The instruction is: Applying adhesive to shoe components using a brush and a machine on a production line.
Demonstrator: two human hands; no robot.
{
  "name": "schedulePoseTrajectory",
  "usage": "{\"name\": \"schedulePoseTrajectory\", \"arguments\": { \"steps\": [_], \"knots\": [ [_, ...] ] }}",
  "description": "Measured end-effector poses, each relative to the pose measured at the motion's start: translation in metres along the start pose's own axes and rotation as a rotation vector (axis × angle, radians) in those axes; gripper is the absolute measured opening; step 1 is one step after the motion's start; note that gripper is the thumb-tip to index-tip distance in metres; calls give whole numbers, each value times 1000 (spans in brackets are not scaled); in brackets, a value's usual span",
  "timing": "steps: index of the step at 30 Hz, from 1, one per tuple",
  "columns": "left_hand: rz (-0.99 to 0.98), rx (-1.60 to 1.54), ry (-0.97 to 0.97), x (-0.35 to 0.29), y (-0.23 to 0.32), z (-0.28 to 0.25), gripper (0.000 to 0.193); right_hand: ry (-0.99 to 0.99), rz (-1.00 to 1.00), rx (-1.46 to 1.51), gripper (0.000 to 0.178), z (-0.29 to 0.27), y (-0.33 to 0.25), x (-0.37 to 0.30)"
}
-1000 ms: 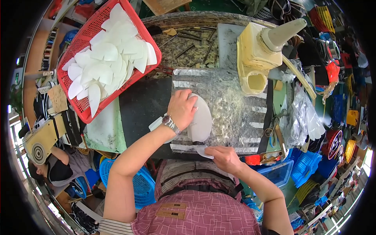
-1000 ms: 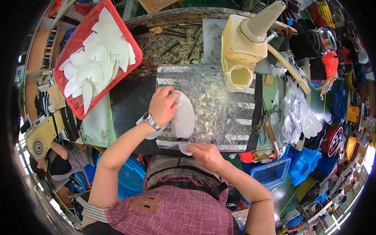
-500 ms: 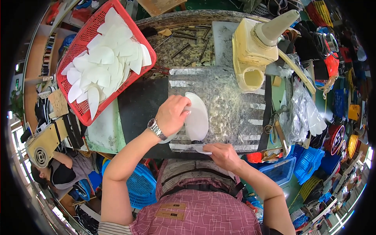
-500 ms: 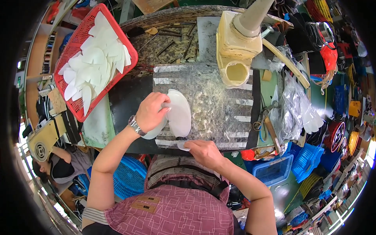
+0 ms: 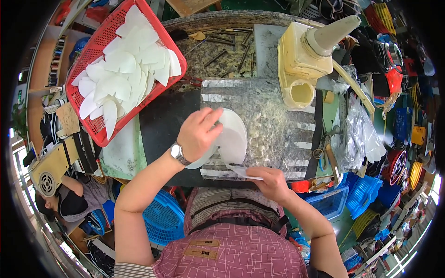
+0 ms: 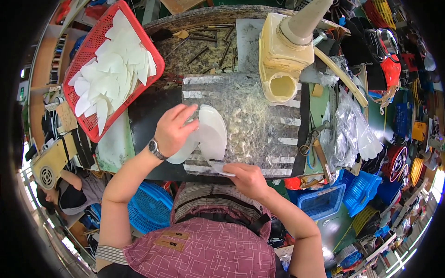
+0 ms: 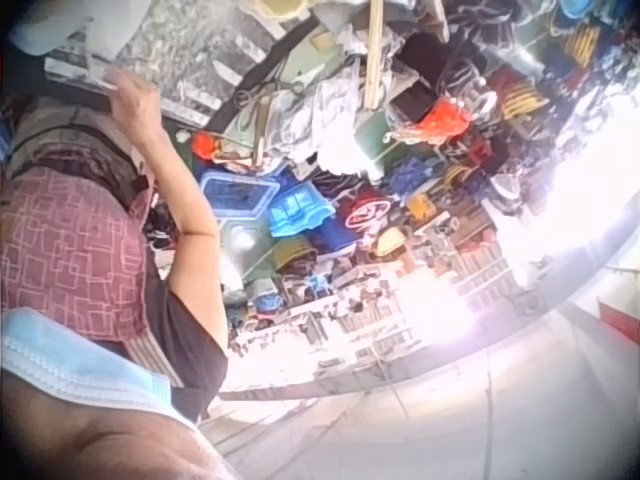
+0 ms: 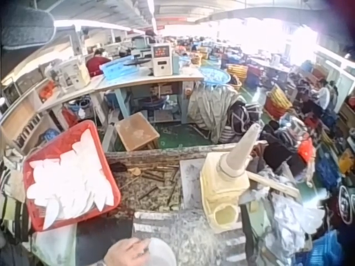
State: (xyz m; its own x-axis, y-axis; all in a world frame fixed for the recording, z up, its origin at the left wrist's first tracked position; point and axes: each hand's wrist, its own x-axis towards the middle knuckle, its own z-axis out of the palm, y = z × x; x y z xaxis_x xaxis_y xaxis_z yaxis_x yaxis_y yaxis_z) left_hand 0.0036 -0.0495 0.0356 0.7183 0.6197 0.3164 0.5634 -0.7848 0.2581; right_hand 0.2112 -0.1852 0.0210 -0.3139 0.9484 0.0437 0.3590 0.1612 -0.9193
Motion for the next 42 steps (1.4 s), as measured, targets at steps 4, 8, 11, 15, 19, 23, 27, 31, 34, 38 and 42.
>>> {"name": "schedulePoseTrajectory", "arguments": {
  "steps": [4, 8, 11, 15, 19, 23, 27, 31, 34, 38, 42],
  "knots": [
    [-15, 53, 34, -9, 0, 1, 16, 101, 299, 97, 17, -28, 4, -19],
    [-181, -116, -28, -17, -2, 6, 8, 461, 688, 368, 10, -54, 5, -24],
    [-374, -224, -106, -14, -6, 10, 8, 360, 649, 375, 12, -56, 3, -21],
    [-575, -224, -225, -10, -7, 20, 23, 49, 300, 188, 12, -17, -3, -3],
    [-827, -469, -273, -25, -7, 35, 31, -1, 169, 37, 13, 5, 0, 6],
    [-1005, -785, -121, -27, -3, 39, 31, -10, 122, -12, 16, 6, -1, 6],
    [-898, -820, -255, -12, 13, 22, 19, -20, 99, -43, 16, 7, 2, 5],
    [-418, -621, -164, 4, 29, -6, 13, -7, 104, 6, 15, -2, 4, 1],
    [-94, -608, 200, 25, 48, -40, 18, 64, 564, 67, 10, -38, 10, -20],
    [253, -462, 165, 0, 73, 13, 20, 643, 651, 322, 12, -78, 29, -24],
    [289, -430, 7, -31, 90, 58, 13, 618, 563, 295, 10, -73, 27, -19]
  ]
}}
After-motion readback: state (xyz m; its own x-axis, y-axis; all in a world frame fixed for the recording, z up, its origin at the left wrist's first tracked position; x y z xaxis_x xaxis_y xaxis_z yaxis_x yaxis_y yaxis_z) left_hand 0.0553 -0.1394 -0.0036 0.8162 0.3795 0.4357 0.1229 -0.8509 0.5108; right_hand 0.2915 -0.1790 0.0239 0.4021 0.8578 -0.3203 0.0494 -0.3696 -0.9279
